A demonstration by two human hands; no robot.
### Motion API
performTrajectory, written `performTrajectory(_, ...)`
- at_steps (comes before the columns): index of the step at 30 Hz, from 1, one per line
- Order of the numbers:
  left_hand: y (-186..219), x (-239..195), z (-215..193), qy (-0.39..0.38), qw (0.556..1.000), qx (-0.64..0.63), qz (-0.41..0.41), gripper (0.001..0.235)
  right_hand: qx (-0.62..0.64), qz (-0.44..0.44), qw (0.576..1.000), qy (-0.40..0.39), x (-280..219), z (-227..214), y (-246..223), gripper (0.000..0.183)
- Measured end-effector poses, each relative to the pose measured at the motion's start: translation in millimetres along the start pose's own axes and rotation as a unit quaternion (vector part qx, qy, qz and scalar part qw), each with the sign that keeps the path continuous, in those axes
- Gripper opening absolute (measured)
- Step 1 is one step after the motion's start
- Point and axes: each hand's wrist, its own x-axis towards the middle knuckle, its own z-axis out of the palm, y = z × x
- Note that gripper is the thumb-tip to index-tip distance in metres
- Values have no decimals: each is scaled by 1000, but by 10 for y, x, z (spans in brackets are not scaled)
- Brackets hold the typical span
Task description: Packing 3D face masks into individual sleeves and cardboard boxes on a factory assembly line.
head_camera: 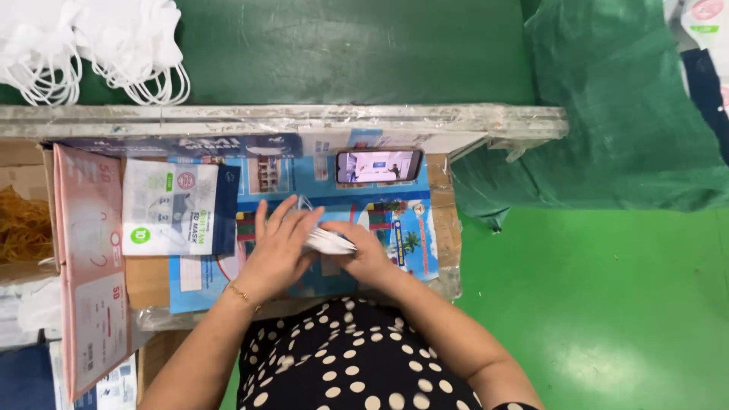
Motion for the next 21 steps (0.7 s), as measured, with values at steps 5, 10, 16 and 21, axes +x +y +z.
performTrajectory(5, 75, -91, 157, 14, 1000, -13, -3, 83, -2, -51, 998, -42, 39, -67, -146, 58)
performTrajectory(10, -141, -213, 92, 119, 991, -47, -38, 68, -93, -28, 987, -127, 128, -427, -545, 37)
performTrajectory(16, -977, -409, -252, 197, 947, 83, -238, 37, 246, -42, 943, -222, 37, -1058, -921, 32)
performTrajectory(21, -1169, -312, 41, 80, 955, 83, -272, 35, -79, 149, 985, -24, -27, -691, -393, 24)
